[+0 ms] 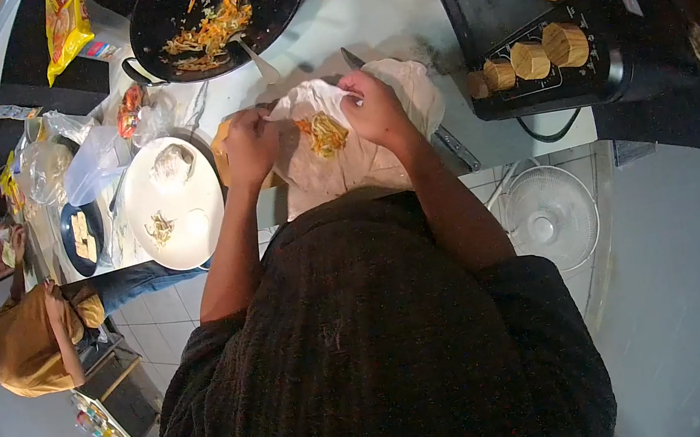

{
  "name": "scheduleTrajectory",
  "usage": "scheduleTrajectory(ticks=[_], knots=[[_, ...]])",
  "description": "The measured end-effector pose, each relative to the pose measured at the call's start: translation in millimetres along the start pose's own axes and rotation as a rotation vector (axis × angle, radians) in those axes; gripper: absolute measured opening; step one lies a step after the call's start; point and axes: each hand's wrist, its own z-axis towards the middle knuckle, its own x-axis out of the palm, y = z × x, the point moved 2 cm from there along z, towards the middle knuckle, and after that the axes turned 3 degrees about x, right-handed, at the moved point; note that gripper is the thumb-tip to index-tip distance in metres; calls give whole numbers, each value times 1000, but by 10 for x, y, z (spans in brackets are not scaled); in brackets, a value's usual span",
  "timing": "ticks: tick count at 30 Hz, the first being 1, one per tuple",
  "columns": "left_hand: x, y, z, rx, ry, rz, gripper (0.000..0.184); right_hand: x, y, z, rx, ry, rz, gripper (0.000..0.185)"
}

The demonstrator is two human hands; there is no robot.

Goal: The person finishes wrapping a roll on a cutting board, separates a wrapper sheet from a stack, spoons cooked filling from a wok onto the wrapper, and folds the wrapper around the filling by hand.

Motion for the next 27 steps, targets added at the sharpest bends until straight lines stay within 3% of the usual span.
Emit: scheduleTrajectory(ticks=[3, 6, 7, 9, 13, 16, 18, 21, 23, 27], knots=[[14, 147, 31, -80, 185, -269, 24, -3, 43, 2, 27, 119, 122, 25], [-48, 60, 5, -32, 279, -267, 30, -27, 213, -45, -38, 92, 165, 29], [-87, -13, -11, -33, 280, -268, 30, -43, 260, -56, -47, 117, 83, 31], [-153, -211, -47, 293, 163, 110, 41, -47, 270, -62, -55, 141, 2, 33], [-129, -255, -23, 292, 164, 32, 38, -75, 364, -102, -134, 212, -9, 30], [-101, -106, 26, 179, 364, -151, 31, -90, 314, -124, -201, 179, -106, 23], [-159, -92, -18, 357, 244, -221, 26, -114, 293, -165, -274, 139, -190, 20], [-254, -99, -46, 491, 342, -84, 34, -161, 356, -320, -363, 171, -188, 18], [-310, -156, -88, 500, 358, -38, 36, -185, 379, -404, -392, 275, -253, 22], [-319, -158, -142, 549, 388, 42, 37, -184, 383, -564, -423, 234, -357, 29]])
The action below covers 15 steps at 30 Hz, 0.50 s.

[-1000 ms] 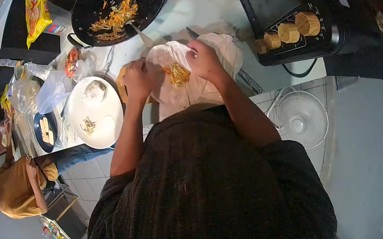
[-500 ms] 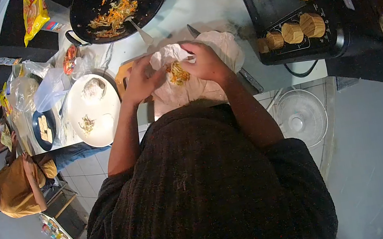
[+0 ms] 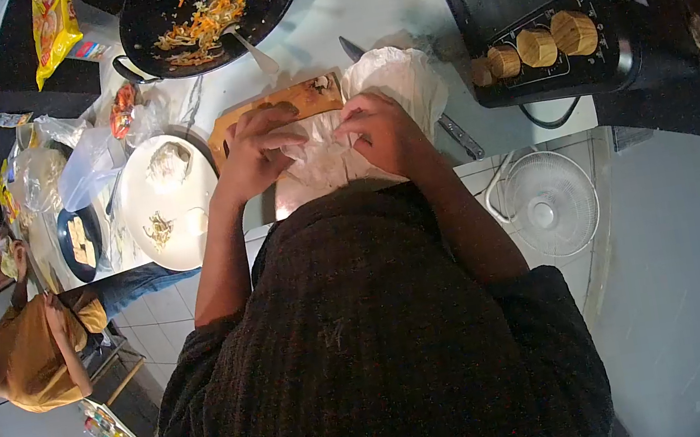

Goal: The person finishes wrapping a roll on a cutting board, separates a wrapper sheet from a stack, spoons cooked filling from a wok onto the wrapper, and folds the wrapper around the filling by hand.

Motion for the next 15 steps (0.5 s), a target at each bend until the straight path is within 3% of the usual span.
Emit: scheduleTrajectory(ticks=[7, 10, 15], knots=[[-61, -143, -22, -57, 100, 12, 28, 15, 96, -88, -1, -37, -26, 28], [93, -17, -7, -19, -50, -40, 21, 35, 149, -91, 12, -63, -21, 25], [191, -62, 76, -148, -131, 121, 34, 139, 41, -82, -3, -168, -65, 19]])
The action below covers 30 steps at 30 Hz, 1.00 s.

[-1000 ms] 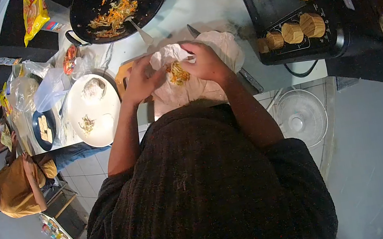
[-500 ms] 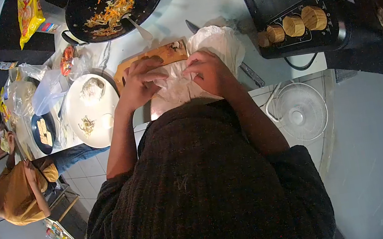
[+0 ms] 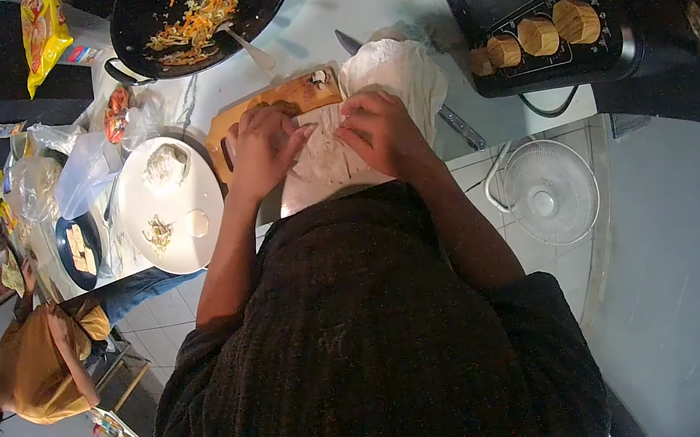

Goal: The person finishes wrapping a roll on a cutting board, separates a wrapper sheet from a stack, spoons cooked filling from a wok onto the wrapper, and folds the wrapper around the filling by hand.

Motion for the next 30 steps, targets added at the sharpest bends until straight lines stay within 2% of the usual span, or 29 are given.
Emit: scheduleTrajectory(ticks=[4, 12, 14, 18, 20, 30], knots=[[60, -66, 11, -104, 5, 52, 33, 15, 39, 50, 53, -24, -14, 14], [105, -14, -3, -5, -21, 1, 36, -13, 40, 69, 60, -10, -82, 22], [94, -21, 6, -9, -9, -3, 36, -1, 13, 68, 156, 33, -15, 32], [72, -34, 39, -13, 30, -14, 36, 20, 1, 75, 152, -26, -41, 43], [74, -31, 67, -2, 34, -31, 36, 25, -2, 93, 169, 85, -92, 54], [44, -9, 158, 62, 126, -93, 36, -32, 5, 234, 210, 220, -68, 52]])
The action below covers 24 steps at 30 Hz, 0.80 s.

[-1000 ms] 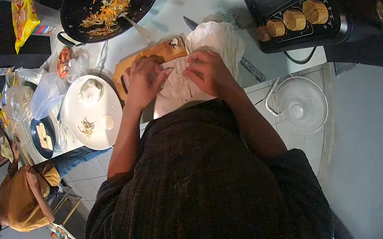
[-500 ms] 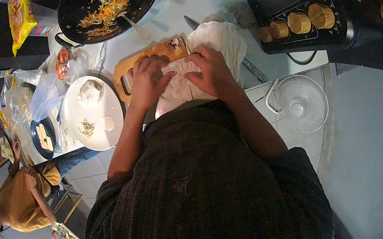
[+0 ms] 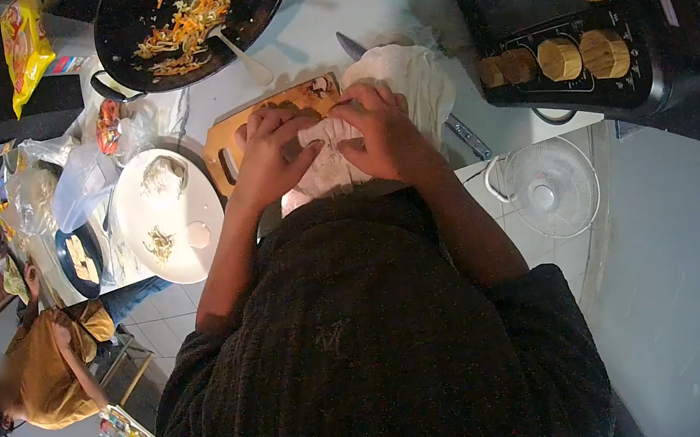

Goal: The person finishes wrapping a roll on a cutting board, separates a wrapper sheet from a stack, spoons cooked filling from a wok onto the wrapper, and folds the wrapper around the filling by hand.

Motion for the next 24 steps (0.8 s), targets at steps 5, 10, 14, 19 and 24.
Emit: scheduleTrajectory(ticks=[5, 10, 14, 19, 24], knots=[[-34, 5, 34, 24, -14, -21, 36, -21, -16, 24, -6, 40, -27, 52], [-41, 23, 55, 32, 16, -36, 37, 24, -49, 21, -3, 49, -35, 55], [-71, -7, 56, 20, 78, -42, 40, 28, -39, 10, -7, 31, -11, 56], [-75, -15, 28, -37, 41, -145, 36, -3, -29, -41, -16, -25, 39, 55], [-113, -138, -56, 161, 74, -64, 22, 19, -115, -154, -77, -139, 120, 48]])
